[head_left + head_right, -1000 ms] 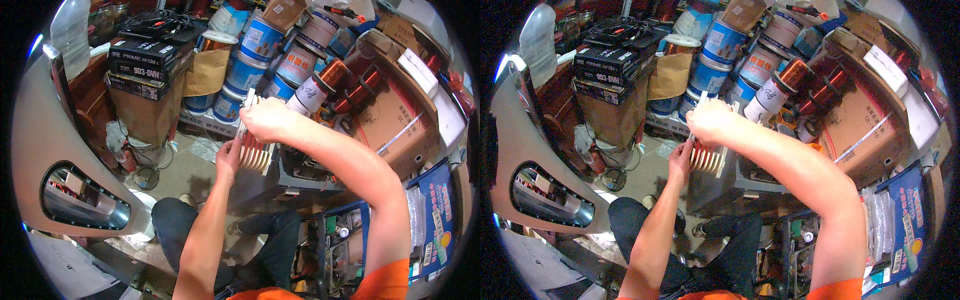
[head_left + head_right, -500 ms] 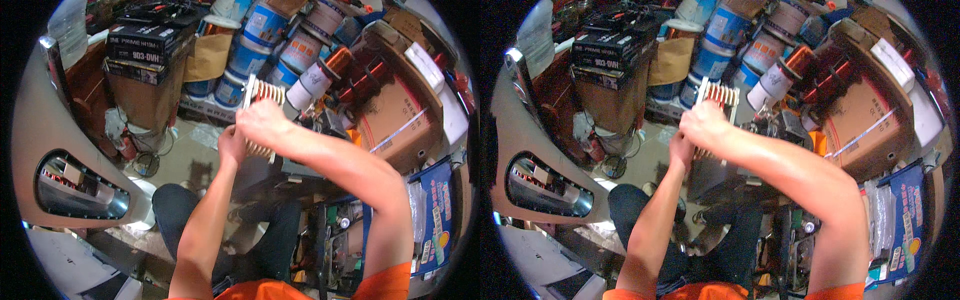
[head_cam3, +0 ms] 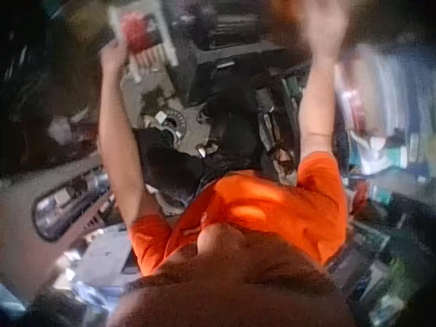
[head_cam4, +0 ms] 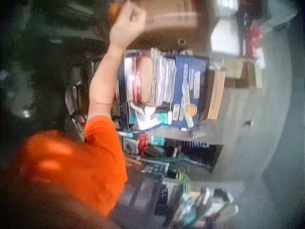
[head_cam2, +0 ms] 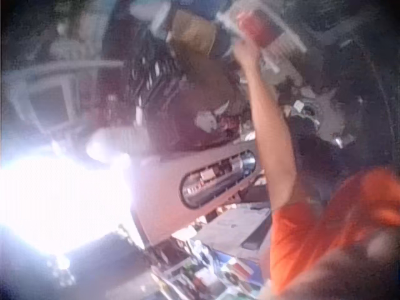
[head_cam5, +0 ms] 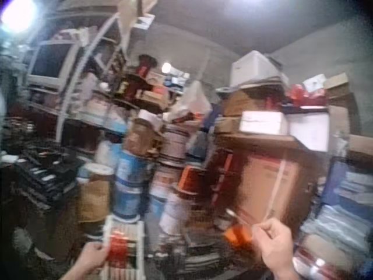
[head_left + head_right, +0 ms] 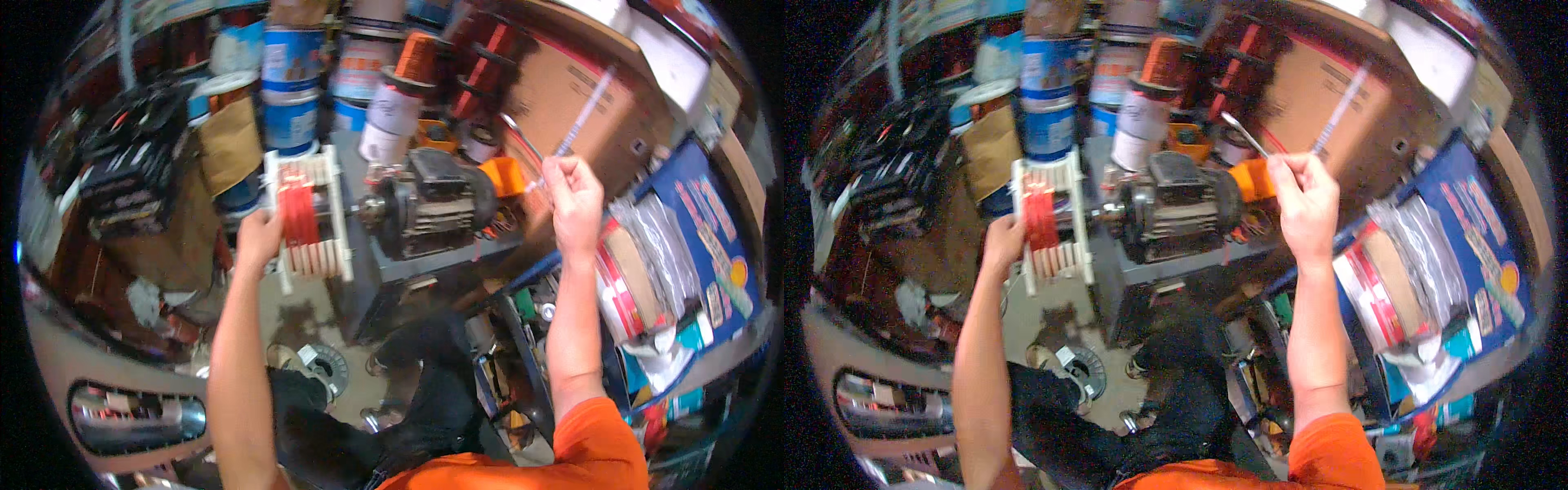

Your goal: The person winds red copper wire onto a white slotted bobbin using a motorized winding machine. They repeatedly adjust the wire, secure it with small ties, and inspect the coil. The person removes the finished coil from the bobbin and places it on a nearby cabinet.

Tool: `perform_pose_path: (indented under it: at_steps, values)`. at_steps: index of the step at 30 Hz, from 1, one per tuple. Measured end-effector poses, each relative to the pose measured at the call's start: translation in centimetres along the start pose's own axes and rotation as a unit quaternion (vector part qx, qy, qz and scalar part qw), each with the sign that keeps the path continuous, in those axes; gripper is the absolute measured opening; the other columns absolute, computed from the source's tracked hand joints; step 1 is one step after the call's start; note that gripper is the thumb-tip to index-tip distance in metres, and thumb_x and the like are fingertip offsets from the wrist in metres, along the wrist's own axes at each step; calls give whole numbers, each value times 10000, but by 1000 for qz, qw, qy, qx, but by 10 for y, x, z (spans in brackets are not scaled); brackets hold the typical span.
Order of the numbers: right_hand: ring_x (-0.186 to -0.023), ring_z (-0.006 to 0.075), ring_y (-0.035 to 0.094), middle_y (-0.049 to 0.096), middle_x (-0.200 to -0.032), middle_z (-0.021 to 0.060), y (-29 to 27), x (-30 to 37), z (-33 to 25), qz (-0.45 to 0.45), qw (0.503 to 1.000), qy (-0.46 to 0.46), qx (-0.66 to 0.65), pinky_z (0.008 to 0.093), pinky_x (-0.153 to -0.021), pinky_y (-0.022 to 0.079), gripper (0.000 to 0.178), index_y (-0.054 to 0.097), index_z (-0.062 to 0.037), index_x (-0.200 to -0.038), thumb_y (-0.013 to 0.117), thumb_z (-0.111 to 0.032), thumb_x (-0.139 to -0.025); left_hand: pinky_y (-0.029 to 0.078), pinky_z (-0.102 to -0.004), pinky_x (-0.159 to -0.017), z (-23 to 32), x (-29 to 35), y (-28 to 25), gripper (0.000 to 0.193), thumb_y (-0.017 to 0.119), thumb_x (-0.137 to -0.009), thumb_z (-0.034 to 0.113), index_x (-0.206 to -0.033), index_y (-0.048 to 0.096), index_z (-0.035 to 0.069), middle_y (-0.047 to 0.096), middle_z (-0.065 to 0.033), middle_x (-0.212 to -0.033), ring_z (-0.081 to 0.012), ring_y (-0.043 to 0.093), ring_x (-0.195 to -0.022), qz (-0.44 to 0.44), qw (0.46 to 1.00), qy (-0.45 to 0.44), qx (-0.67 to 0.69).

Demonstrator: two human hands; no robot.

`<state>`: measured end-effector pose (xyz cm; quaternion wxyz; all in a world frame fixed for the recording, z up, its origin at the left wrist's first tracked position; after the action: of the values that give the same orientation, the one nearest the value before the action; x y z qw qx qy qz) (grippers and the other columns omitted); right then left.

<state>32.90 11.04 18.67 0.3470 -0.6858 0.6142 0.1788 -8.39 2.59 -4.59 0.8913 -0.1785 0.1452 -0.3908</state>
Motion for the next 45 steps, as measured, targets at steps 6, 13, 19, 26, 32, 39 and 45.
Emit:
perform_pose_path:
  at_steps: [6, 13, 19, 26, 32, 39, 45]
  values:
    - [-601, 54, 475, 562, -671, -23, -95, 68, 206, 121, 959, 218, 133, 220, -559, 392, 195, 628, -11, -846, 660, -184, -930, 359, -226, -553, 26, 21, 0, 378, 682, -829, 196, -1170, 598, 56, 640, 40, -848, -54, 498, -642, -223, 958, -65, 170]
    - [-896, 311, 687, 711, -925, 188, -48, 58, 294, 48, 935, 180, 302, 371, -816, 508, 235, 660, 27, -1025, 622, -165, -895, 449, -256, -572, 21, 16, 3, 303, 603, -924, 289, -1088, 627, 35, 617, 15, -800, -69, 535, -656, -121, 982, -89, 116]
    - [-954, 349, 660, 688, -990, 201, -31, 44, 321, -24, 961, 121, 248, 382, -846, 499, 225, 666, 21, -1045, 607, -110, -872, 485, -264, -673, 31, 28, -2, 318, 583, -920, 262, -1162, 591, 55, 653, -8, -984, -78, 579, -797, -169, 960, -107, 197]
    - [-829, 108, 636, 700, -913, 63, 21, 98, 197, 61, 985, 162, 20, 263, -730, 512, 147, 680, 7, -1007, 600, -82, -921, 486, -280, -699, 22, 21, -4, 318, 597, -885, 189, -1172, 594, 51, 649, -17, -995, -100, 600, -865, -189, 962, -127, 148]
    - [-836, 105, 595, 672, -1023, 72, 158, 147, 139, -135, 919, 276, -249, 247, -766, 485, 406, 618, 8, -1178, 618, -336, -963, 499, -351, -814, 19, 24, -3, 371, 622, -905, 171, -1260, 553, 87, 645, -6, -1070, -116, 591, -940, -192, 944, -148, 224]
    - [-847, 110, 568, 603, -985, 55, 242, 130, 152, -80, 821, 479, -301, 270, -724, 452, 587, 615, 15, -1107, 589, -543, -925, 499, -356, -808, 8, 20, -1, 352, 636, -943, 277, -1244, 567, 108, 634, 12, -992, -108, 595, -887, -200, 941, -127, 242]
    - [-810, 116, 584, 618, -913, 54, 248, 124, 143, -45, 810, 517, -273, 268, -691, 441, 655, 635, -4, -1054, 553, -634, -893, 509, -340, -750, 9, 20, -1, 375, 488, -1009, 439, -1079, 610, 92, 638, 14, -928, -107, 615, -837, -139, 948, -124, 257]
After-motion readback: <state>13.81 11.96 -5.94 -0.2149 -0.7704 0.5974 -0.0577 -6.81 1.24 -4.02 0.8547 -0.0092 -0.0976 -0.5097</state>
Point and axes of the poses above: each hand's wrist, its own x-axis away from the middle knuckle, its own y-axis out of the palm, z = x × y, the point moved 4 cm from there along -x, towards the middle knuckle
